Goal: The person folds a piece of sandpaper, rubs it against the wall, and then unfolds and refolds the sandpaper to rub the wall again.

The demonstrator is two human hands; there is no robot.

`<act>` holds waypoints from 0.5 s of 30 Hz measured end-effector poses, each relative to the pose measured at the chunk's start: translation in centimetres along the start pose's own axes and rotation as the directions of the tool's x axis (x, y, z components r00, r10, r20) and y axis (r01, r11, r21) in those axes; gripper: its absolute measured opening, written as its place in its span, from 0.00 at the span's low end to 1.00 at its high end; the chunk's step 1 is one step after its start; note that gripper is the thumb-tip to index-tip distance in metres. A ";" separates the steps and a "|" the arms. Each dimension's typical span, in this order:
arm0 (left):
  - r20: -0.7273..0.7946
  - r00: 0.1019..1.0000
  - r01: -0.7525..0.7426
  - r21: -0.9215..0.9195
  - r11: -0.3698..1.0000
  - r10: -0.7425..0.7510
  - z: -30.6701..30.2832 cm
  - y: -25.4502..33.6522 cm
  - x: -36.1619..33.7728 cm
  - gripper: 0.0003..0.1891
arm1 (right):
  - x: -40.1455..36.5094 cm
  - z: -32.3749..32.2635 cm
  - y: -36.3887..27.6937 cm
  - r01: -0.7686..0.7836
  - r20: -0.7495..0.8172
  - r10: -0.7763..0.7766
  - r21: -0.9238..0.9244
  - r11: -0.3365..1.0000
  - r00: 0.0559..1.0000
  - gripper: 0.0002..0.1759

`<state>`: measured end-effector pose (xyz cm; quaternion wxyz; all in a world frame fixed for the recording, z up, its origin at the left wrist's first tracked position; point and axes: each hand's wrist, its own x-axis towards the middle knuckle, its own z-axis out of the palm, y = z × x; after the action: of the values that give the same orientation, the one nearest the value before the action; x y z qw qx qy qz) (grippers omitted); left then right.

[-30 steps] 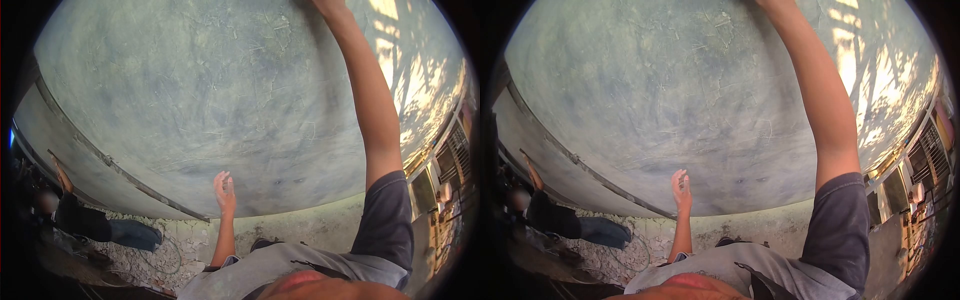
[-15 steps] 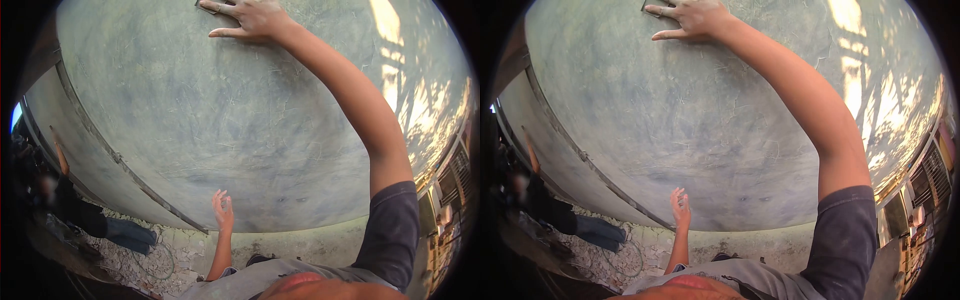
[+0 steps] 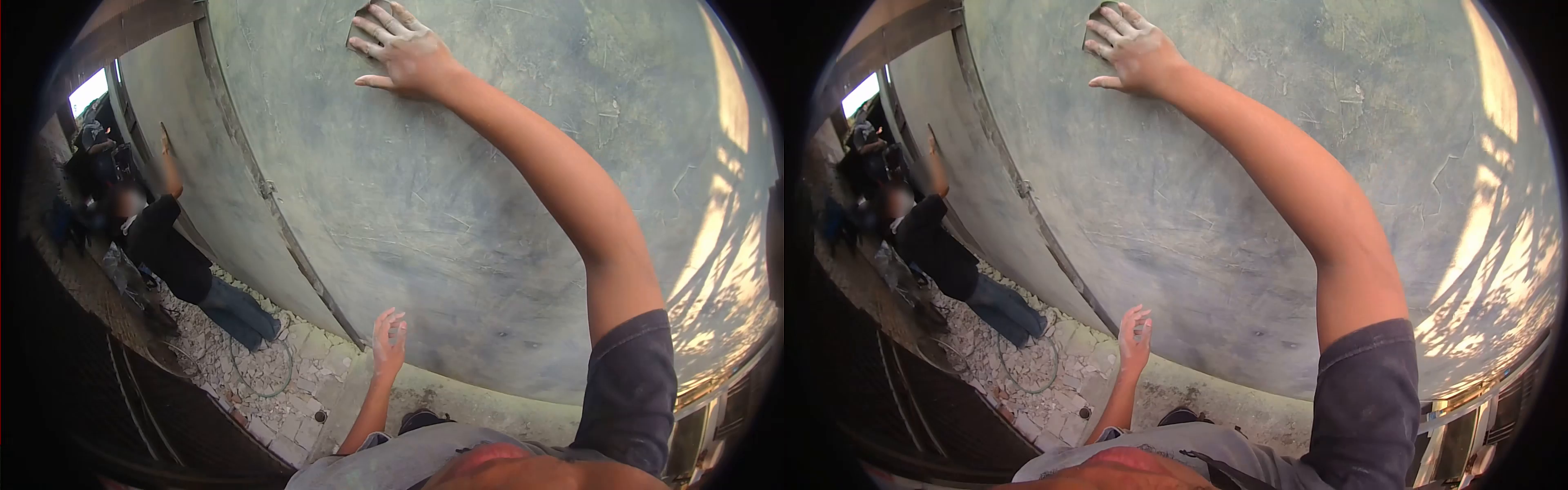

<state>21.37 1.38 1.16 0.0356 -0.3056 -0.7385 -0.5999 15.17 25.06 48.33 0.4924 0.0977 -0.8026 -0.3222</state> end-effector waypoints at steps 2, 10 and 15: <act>-0.044 0.999 0.007 0.018 1.000 -0.006 -1.5 -0.4 -0.2 0.12 | 1.2 -0.3 -0.5 0.024 0.022 -0.024 -0.002 1.000 0.999 0.39; -0.233 0.971 0.083 0.101 0.991 -0.057 -8.3 -1.0 -0.8 0.12 | 5.7 2.1 1.2 0.071 -0.188 -0.063 0.035 0.997 0.980 0.19; -0.292 0.953 0.116 0.116 0.986 -0.077 -10.7 -2.1 -0.1 0.11 | 9.4 -0.1 2.9 0.034 -0.174 -0.031 0.014 0.999 0.984 0.17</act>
<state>17.10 -8.62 2.29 0.1330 -0.1761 -0.7777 -0.5886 11.03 22.78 56.97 0.5545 0.1426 -0.7576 -0.3136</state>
